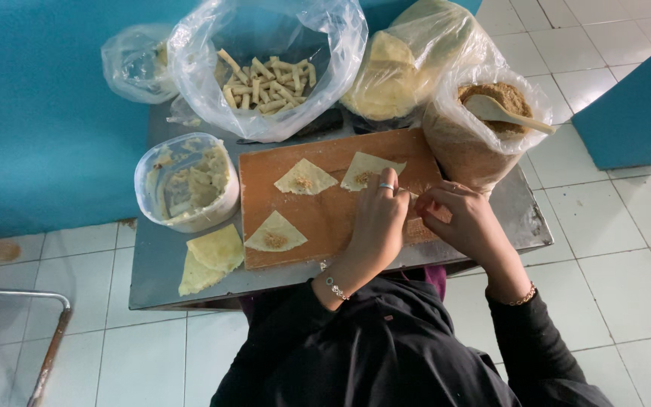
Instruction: The person sits at a small metal table and folds triangular pastry wrappers, then uses a wooden spoon to scoop brown filling from a bag and place it onto the wrappers. They press and fold the filled wrappers into closed triangular pastries one at a time on a wooden board.
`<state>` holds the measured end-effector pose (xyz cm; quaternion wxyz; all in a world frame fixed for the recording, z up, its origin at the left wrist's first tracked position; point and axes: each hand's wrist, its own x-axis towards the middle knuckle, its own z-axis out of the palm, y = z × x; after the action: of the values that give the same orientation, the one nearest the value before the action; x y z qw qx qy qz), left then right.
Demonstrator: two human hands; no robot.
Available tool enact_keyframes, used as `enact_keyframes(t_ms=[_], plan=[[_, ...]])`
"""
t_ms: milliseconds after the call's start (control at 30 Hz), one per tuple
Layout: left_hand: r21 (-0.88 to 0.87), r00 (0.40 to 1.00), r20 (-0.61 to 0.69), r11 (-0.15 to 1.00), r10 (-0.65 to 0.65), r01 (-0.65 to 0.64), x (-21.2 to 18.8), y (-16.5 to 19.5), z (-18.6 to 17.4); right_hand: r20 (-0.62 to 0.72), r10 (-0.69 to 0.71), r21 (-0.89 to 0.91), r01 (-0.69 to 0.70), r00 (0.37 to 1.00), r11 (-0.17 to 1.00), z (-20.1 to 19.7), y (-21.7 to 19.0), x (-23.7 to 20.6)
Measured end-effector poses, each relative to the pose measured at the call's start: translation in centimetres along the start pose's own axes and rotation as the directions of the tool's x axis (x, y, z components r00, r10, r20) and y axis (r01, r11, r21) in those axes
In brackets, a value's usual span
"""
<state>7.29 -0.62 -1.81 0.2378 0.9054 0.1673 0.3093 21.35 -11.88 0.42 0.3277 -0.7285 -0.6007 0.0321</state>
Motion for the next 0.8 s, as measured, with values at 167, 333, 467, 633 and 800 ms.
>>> enact_keyframes(t_ms=[167,333,467,633,800], plan=[[0.180,0.995,-0.008,0.978,0.104,-0.101,-1.1,-0.2,-0.1,-0.015,-0.156,-0.070,0.155,0.988,0.985,-0.2,0.4,-0.3],[0.165,0.987,-0.021,0.974,0.161,-0.155,-2.6,-0.7,-0.3,-0.032,-0.222,-0.143,0.216,0.974,0.966,-0.5,0.6,-0.8],[0.155,0.991,-0.014,0.980,0.132,-0.128,-2.4,-0.9,-0.1,-0.018,-0.265,-0.202,0.256,0.964,0.945,-0.6,0.6,-0.7],[0.153,0.999,0.018,0.987,0.051,-0.053,-2.4,-0.6,-0.1,-0.021,-0.235,-0.237,0.223,0.972,0.945,0.0,0.9,-0.6],[0.099,0.994,-0.099,0.994,-0.037,0.047,-1.7,-0.3,-0.5,-0.079,-0.255,-0.201,0.235,0.964,0.951,0.6,1.5,-0.5]])
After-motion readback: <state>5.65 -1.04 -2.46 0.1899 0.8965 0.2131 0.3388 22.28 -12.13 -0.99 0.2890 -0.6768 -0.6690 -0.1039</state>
